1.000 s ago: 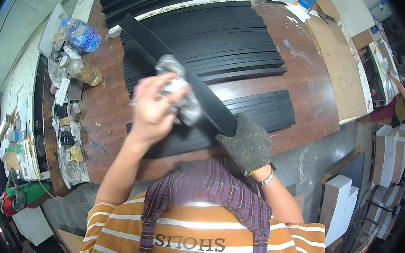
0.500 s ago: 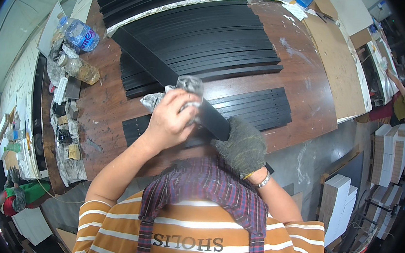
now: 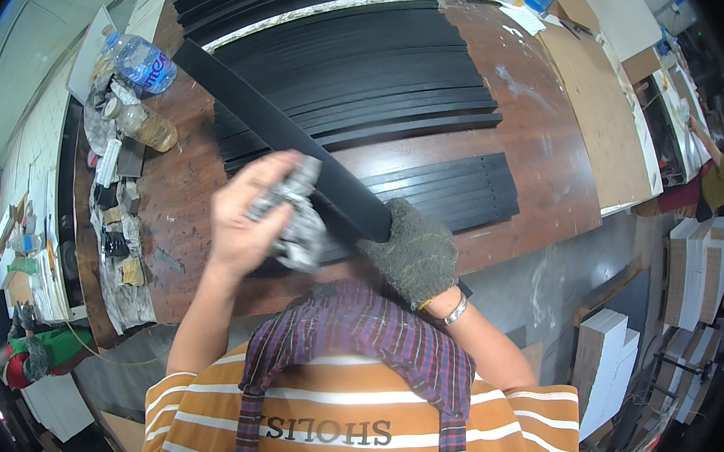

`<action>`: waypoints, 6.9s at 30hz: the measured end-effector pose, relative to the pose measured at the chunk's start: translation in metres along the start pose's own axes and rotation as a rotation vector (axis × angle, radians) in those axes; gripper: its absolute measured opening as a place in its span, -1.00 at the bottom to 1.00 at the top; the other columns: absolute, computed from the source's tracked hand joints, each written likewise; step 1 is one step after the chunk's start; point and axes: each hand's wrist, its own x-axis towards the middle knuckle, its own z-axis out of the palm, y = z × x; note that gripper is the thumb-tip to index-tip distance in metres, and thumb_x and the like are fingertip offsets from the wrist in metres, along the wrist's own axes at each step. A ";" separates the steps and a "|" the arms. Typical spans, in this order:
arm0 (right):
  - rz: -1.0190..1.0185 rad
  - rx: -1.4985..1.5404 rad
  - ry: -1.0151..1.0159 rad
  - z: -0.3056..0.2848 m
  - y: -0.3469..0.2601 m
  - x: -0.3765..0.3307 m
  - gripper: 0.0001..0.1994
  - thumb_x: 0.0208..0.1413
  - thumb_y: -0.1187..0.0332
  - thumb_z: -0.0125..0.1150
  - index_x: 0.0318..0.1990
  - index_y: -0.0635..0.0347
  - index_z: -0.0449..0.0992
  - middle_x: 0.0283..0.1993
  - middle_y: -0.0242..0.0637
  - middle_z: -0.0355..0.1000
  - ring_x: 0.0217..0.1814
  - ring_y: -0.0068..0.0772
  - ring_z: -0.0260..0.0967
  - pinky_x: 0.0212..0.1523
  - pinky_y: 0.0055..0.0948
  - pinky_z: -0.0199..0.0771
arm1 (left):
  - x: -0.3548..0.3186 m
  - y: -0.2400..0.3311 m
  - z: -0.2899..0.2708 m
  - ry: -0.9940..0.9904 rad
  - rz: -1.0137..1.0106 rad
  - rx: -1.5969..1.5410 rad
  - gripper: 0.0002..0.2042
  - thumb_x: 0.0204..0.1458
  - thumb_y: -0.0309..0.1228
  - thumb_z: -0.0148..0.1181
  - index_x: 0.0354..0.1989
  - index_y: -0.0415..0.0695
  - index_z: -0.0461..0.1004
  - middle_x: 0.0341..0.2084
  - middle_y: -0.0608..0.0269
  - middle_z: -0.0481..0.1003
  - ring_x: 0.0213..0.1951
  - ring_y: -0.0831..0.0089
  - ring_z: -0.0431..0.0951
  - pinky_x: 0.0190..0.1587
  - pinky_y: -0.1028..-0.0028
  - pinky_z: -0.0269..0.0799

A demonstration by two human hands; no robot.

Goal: The person wipes and scrubs long black planks on a wooden workbench using a cloth and a small yellow sponge. They handle each plank one at a time, wiping both sides and edges, then place the cleaned planks into a stack.

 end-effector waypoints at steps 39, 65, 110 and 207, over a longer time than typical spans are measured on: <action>-0.327 -0.413 -0.270 -0.005 0.114 0.169 -0.61 -0.02 0.24 0.33 0.02 0.04 0.65 -0.05 -0.09 0.60 0.02 0.03 0.52 0.12 -0.10 0.49 | -0.149 -0.067 -0.103 0.499 -0.684 -0.043 -0.75 0.23 -0.47 0.19 -0.47 -0.36 0.57 -0.56 0.25 0.55 -0.45 0.58 0.46 -0.33 0.52 0.31; -0.330 -0.416 -0.287 -0.022 0.087 0.174 -0.53 -0.17 0.25 0.49 -0.03 0.12 0.59 -0.12 -0.09 0.53 0.02 0.03 0.49 0.11 -0.09 0.49 | -0.155 -0.088 -0.096 0.474 -0.753 0.014 -0.70 0.25 -0.42 0.21 -0.53 -0.34 0.53 -0.59 0.30 0.51 -0.45 0.61 0.42 -0.31 0.53 0.28; -0.278 -0.465 -0.127 -0.067 0.140 0.089 -0.25 -0.32 -0.28 0.53 -0.06 0.14 0.62 -0.19 -0.10 0.60 -0.09 0.03 0.54 0.01 -0.08 0.50 | -0.157 -0.105 -0.124 0.516 -0.500 0.911 -0.54 -0.05 -0.67 0.22 0.09 -0.06 0.57 0.16 0.00 0.44 0.16 -0.02 0.49 0.19 0.14 0.43; -0.420 -0.453 0.125 -0.046 0.048 0.014 -0.57 -0.22 0.33 0.43 -0.10 0.12 0.51 -0.20 -0.13 0.48 -0.09 0.03 0.44 -0.07 -0.06 0.42 | -0.005 -0.029 -0.023 -0.083 0.258 0.920 -0.54 -0.14 -0.60 0.19 0.01 0.07 0.58 -0.11 0.31 0.62 0.04 0.28 0.59 0.19 0.05 0.42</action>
